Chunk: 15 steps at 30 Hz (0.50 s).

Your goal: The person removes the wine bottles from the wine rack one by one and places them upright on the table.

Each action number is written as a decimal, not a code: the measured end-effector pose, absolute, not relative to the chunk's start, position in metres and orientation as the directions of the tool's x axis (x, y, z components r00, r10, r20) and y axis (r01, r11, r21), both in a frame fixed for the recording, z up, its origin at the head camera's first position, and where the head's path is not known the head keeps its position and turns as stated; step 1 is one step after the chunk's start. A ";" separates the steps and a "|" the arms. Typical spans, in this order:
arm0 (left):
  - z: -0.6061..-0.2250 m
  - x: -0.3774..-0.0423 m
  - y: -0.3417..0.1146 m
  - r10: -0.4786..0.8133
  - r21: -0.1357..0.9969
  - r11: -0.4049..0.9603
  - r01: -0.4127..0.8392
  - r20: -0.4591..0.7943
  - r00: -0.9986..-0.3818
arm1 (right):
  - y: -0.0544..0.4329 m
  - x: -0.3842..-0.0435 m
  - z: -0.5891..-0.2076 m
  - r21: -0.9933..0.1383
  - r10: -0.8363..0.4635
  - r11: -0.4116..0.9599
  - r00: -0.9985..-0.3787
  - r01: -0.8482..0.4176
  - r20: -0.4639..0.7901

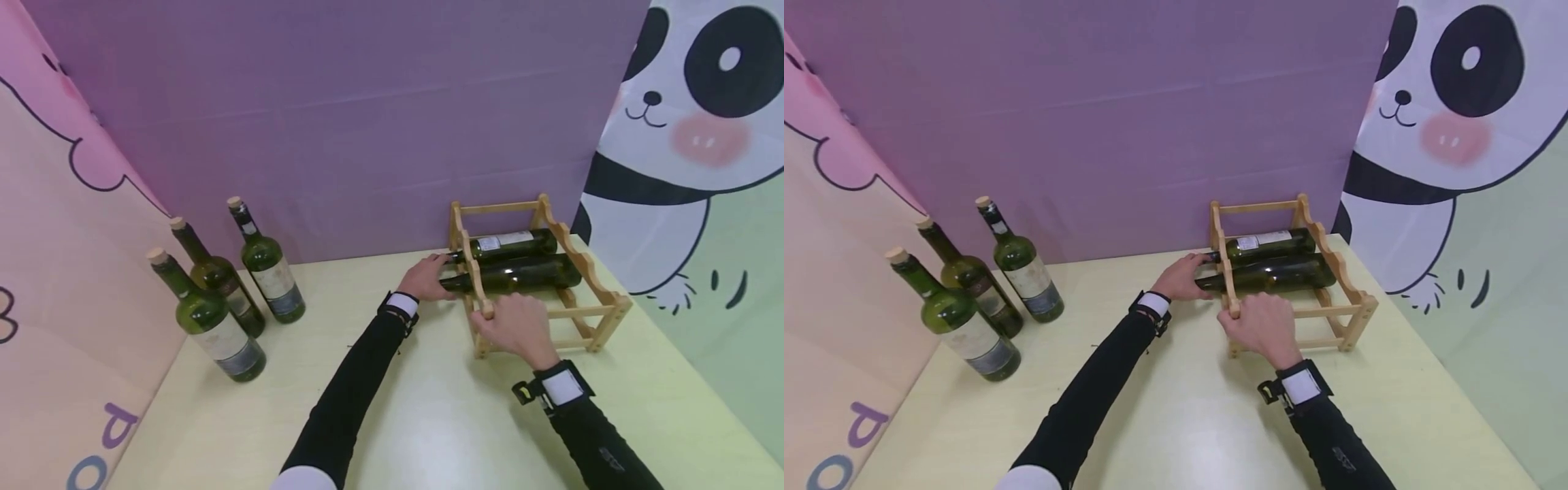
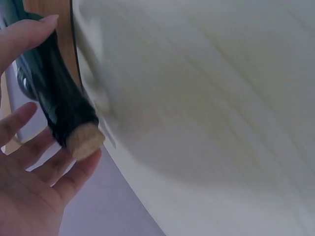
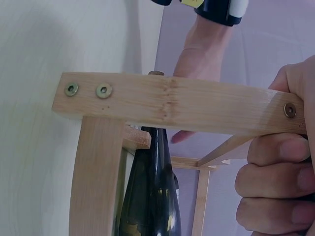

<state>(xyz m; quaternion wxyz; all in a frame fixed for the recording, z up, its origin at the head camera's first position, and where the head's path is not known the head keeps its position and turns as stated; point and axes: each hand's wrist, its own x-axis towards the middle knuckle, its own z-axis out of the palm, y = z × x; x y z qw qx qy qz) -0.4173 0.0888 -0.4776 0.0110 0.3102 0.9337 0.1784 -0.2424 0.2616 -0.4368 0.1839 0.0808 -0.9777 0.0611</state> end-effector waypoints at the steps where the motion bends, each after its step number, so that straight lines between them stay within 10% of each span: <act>1: -0.479 -0.418 0.092 0.588 0.333 0.744 0.580 0.089 -0.804 | 0.262 -0.242 -0.437 -0.085 -0.137 0.980 -0.917 -0.181 0.374; 15: -0.480 -0.413 0.121 0.614 0.093 0.780 0.618 0.076 -0.786 | 0.260 -0.242 -0.436 -0.105 -0.120 0.980 -0.922 -0.169 0.368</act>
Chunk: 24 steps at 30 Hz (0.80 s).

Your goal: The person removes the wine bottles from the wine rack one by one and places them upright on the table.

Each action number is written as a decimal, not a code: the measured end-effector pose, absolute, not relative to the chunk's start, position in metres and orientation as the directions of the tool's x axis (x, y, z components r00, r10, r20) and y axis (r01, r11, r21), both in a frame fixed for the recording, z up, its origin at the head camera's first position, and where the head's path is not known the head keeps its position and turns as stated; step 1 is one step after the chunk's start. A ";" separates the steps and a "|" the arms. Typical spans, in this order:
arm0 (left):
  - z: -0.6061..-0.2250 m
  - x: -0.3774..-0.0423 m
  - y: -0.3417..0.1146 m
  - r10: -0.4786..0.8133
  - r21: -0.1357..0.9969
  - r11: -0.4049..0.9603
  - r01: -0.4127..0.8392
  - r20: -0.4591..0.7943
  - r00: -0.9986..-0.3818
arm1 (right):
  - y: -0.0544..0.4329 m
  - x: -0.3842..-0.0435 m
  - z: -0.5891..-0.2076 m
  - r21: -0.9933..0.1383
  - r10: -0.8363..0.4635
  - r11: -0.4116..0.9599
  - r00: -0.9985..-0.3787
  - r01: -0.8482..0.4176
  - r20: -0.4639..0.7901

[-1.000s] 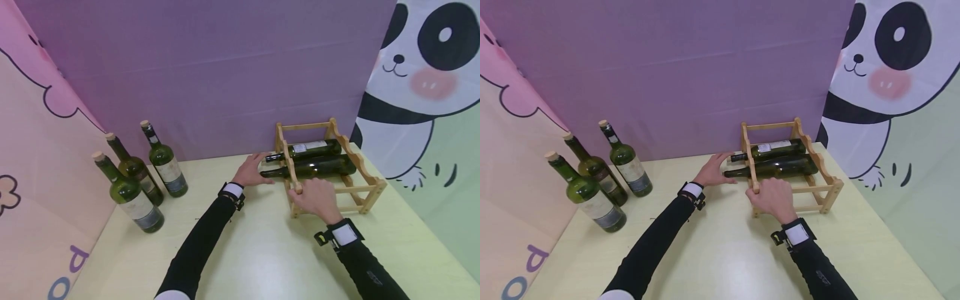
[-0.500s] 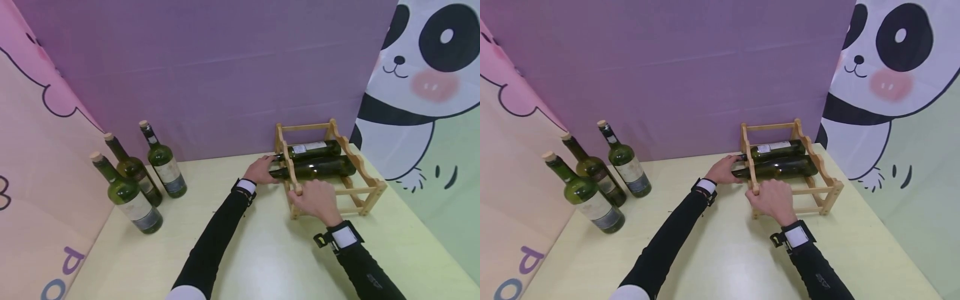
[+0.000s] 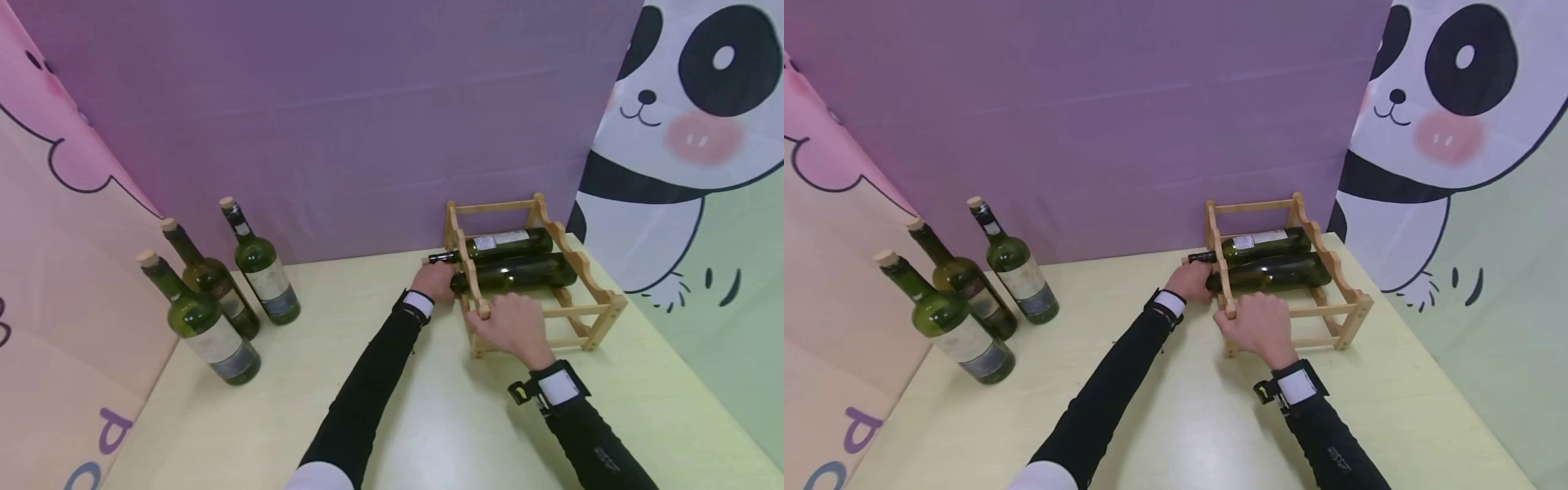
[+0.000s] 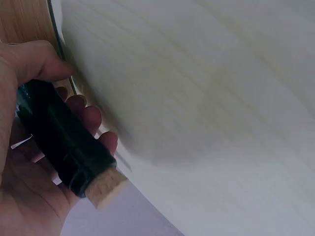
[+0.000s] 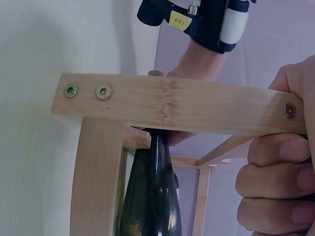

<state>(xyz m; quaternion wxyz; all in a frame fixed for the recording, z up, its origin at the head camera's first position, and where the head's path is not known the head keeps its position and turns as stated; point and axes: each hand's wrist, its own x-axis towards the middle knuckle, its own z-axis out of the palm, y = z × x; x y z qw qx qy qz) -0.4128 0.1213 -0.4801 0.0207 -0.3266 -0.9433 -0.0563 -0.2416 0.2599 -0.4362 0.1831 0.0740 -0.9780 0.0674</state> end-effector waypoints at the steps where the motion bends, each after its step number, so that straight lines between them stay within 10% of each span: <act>1: -0.480 -0.413 0.124 0.611 0.083 0.784 0.615 0.071 -0.788 | 0.260 -0.241 -0.436 -0.104 -0.118 0.981 -0.923 -0.166 0.367; 24: -0.496 -0.416 0.131 0.629 0.097 0.764 0.638 0.113 -0.769 | 0.259 -0.242 -0.437 -0.119 -0.101 0.981 -0.926 -0.154 0.364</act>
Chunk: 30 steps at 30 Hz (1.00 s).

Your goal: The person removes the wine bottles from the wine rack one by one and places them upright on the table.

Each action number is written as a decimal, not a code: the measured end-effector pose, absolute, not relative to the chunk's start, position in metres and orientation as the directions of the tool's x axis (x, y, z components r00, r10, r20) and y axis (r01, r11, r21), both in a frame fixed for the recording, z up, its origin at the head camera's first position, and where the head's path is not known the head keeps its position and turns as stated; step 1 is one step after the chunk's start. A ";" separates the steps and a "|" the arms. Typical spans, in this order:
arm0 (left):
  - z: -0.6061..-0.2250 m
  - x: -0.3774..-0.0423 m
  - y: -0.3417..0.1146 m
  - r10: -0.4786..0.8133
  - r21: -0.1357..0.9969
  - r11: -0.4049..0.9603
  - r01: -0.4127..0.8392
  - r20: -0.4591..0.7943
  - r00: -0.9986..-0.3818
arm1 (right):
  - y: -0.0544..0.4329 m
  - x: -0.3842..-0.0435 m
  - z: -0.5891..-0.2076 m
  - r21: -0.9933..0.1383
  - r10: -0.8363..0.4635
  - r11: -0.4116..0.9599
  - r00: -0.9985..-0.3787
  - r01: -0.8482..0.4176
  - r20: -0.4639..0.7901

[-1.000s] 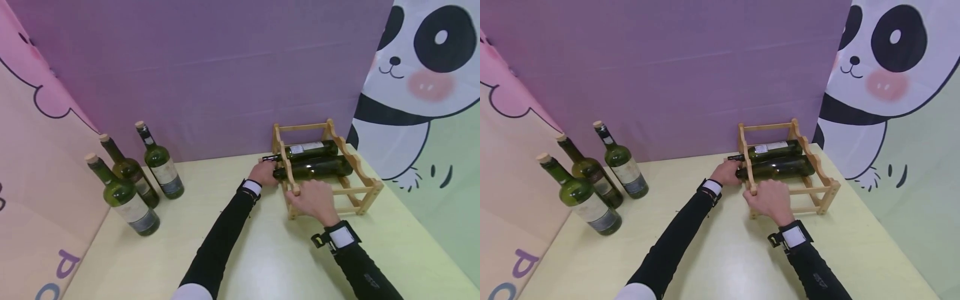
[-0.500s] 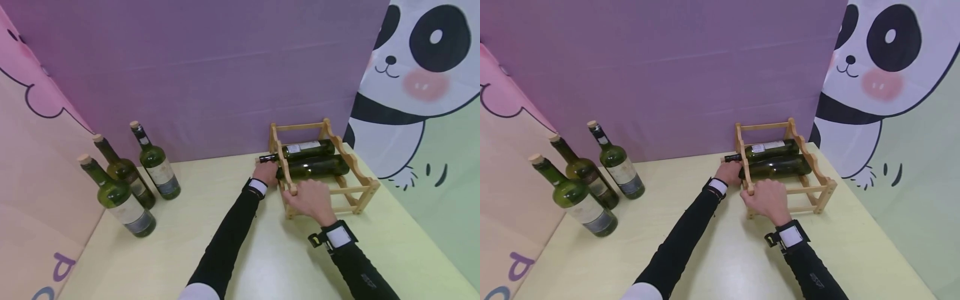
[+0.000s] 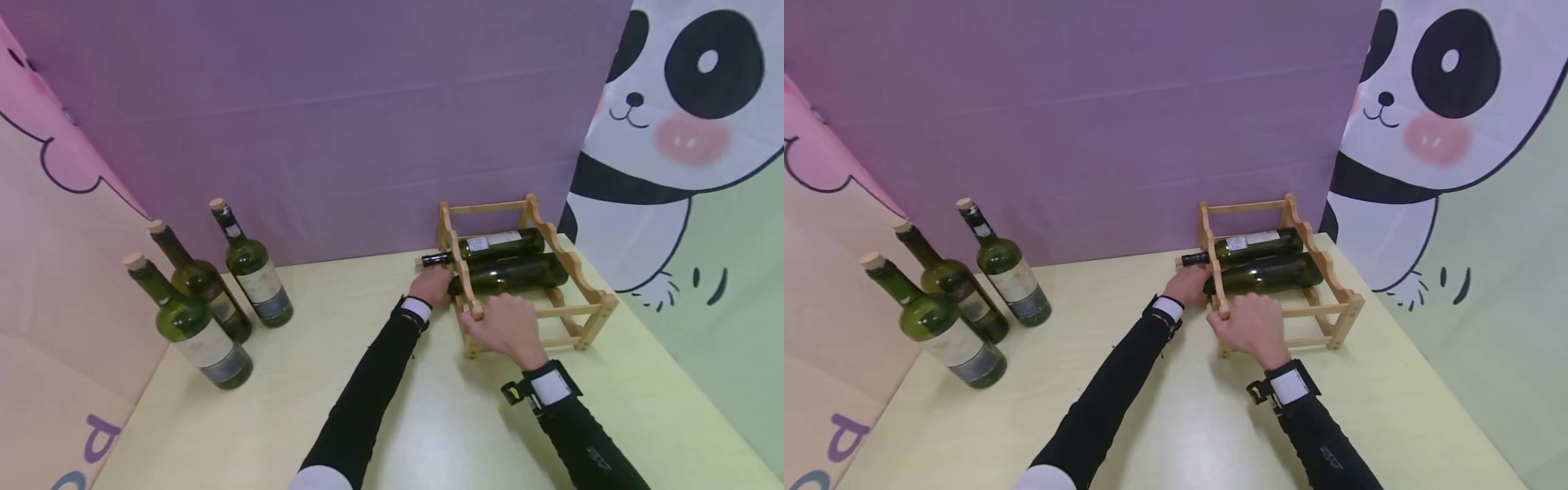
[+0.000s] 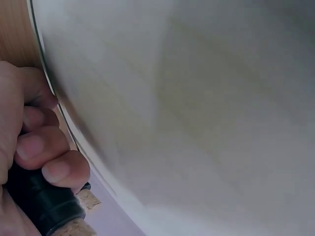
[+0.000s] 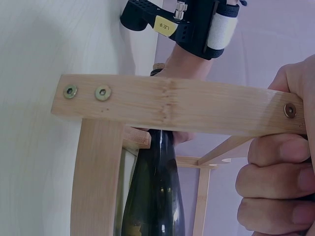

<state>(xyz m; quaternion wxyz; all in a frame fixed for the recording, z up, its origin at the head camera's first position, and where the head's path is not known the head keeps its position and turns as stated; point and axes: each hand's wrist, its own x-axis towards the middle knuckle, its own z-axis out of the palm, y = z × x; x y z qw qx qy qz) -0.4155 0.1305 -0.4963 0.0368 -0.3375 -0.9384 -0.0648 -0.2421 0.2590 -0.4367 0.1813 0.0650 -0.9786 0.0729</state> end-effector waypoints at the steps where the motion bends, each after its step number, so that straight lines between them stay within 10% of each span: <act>1: -0.496 -0.415 0.130 0.627 0.103 0.764 0.636 0.108 -0.771 | 0.259 -0.242 -0.437 -0.119 -0.103 0.980 -0.925 -0.157 0.366; 30: -0.485 -0.418 0.093 0.597 0.149 0.778 0.610 0.127 -0.792 | 0.260 -0.241 -0.436 -0.074 -0.106 0.987 -0.924 -0.143 0.368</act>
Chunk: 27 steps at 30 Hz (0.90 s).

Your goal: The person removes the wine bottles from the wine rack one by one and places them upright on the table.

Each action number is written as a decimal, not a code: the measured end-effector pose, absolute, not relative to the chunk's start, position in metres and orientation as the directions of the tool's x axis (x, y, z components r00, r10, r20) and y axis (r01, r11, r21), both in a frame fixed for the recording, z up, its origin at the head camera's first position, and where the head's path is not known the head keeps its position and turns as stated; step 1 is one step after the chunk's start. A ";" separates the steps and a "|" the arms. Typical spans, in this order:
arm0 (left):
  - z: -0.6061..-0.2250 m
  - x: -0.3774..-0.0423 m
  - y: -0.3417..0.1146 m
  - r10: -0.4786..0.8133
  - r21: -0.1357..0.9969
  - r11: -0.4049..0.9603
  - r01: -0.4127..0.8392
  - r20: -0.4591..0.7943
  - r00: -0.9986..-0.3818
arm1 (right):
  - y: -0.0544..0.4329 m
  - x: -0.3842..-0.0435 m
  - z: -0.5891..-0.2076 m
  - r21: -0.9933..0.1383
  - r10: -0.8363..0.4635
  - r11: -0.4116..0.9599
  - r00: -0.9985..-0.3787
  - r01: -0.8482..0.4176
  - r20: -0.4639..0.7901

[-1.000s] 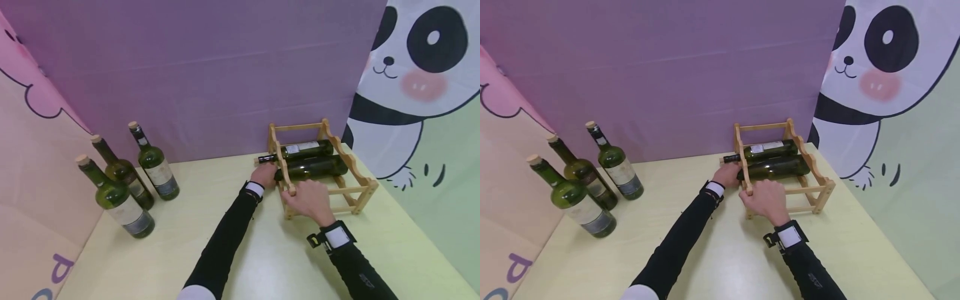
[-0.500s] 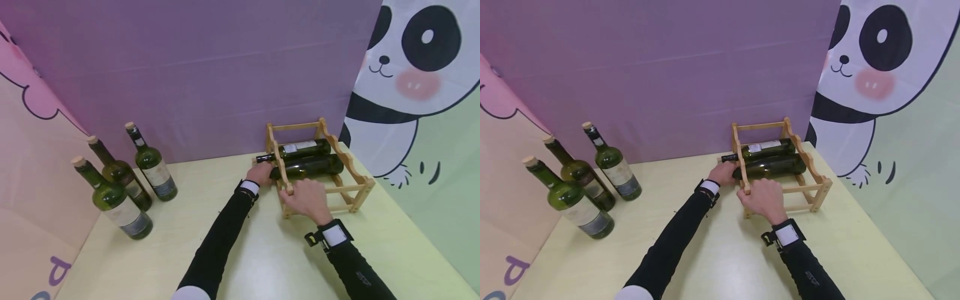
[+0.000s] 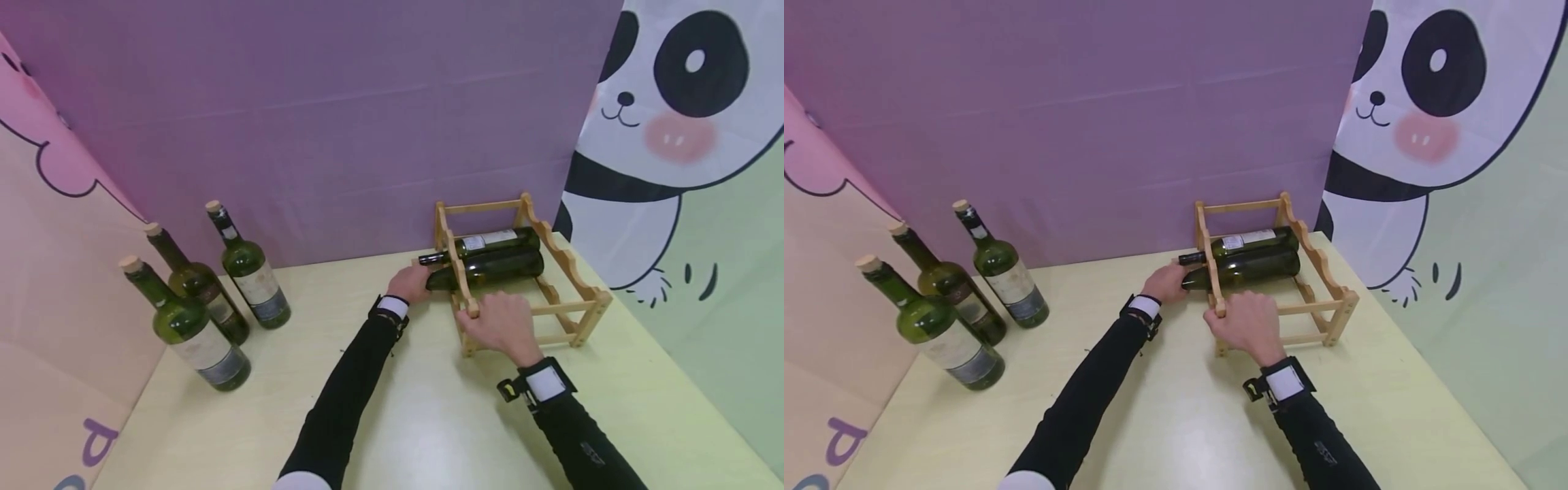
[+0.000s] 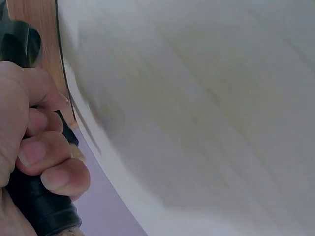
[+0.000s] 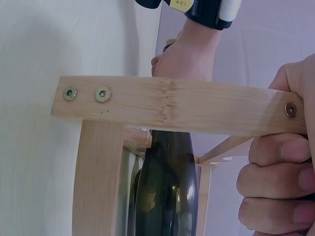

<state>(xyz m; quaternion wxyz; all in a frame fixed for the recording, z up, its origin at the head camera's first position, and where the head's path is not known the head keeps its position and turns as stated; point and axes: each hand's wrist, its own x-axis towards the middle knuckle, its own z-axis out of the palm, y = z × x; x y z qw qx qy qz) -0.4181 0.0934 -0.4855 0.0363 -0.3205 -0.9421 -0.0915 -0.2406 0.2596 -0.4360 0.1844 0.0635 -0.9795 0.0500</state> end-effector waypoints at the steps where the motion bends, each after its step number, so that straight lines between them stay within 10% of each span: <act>1: -0.486 -0.419 0.091 0.591 0.148 0.784 0.603 0.122 -0.798 | 0.260 -0.241 -0.436 -0.072 -0.105 0.987 -0.925 -0.140 0.365; 27: -0.489 -0.409 0.031 0.539 0.171 0.811 0.560 0.157 -0.828 | 0.260 -0.240 -0.437 -0.083 -0.115 0.984 -0.917 -0.158 0.382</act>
